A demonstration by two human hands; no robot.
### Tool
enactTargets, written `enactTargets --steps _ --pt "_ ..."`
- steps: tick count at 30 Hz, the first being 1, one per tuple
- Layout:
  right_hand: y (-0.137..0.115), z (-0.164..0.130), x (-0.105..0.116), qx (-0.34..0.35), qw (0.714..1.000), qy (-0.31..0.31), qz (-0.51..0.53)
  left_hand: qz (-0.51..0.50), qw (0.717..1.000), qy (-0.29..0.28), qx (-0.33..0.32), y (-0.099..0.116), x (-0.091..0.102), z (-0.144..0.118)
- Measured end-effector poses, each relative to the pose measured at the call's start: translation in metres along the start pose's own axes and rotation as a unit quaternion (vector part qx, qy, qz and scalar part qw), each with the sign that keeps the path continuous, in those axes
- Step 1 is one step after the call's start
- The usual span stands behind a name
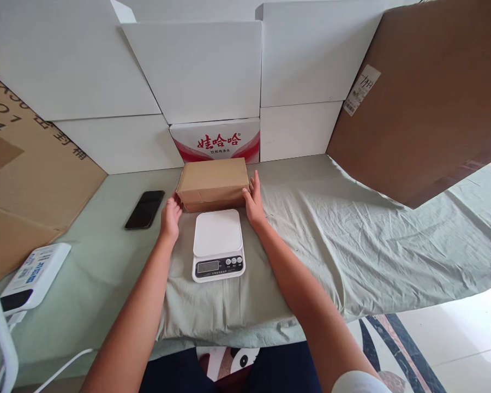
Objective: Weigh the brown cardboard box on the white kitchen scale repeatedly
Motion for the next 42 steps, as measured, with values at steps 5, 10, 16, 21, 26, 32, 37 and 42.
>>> enactTargets --steps 5,10,16,21,26,32,37,42 --pt "0.0 0.0 0.002 -0.015 1.0 0.009 0.006 -0.009 1.0 -0.004 0.011 -0.001 -0.002 0.0" --pt "-0.009 -0.004 0.0 -0.003 1.0 -0.005 -0.018 -0.015 1.0 -0.005 0.021 -0.004 -0.004 0.0" --pt "-0.021 -0.004 0.003 0.022 0.999 0.007 -0.033 0.001 1.0 -0.006 -0.002 0.014 -0.009 -0.005" --pt "-0.038 -0.028 0.021 0.082 0.994 0.032 -0.069 0.011 0.995 -0.05 -0.081 0.048 -0.009 -0.048" --pt "-0.041 -0.082 0.037 0.089 0.989 0.015 -0.113 0.024 0.996 -0.05 -0.073 0.05 0.014 -0.106" --pt "-0.045 -0.113 0.039 0.104 0.988 0.005 -0.112 0.054 0.996 -0.038 -0.054 0.042 0.033 -0.138" --pt "-0.053 -0.113 0.037 0.117 0.986 -0.002 -0.122 0.05 0.996 -0.024 -0.064 0.044 0.036 -0.141" --pt "-0.062 -0.113 0.036 0.135 0.982 0.011 -0.132 0.055 0.996 -0.006 -0.064 0.045 0.041 -0.139"
Point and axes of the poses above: each hand's wrist, its own z-axis towards the middle knuckle, its own x-axis out of the back of the hand, y = z × x, the point moved 6 cm from there along z, towards the middle knuckle, and after that the axes turned 8 degrees about -z, right-handed, at the moved point
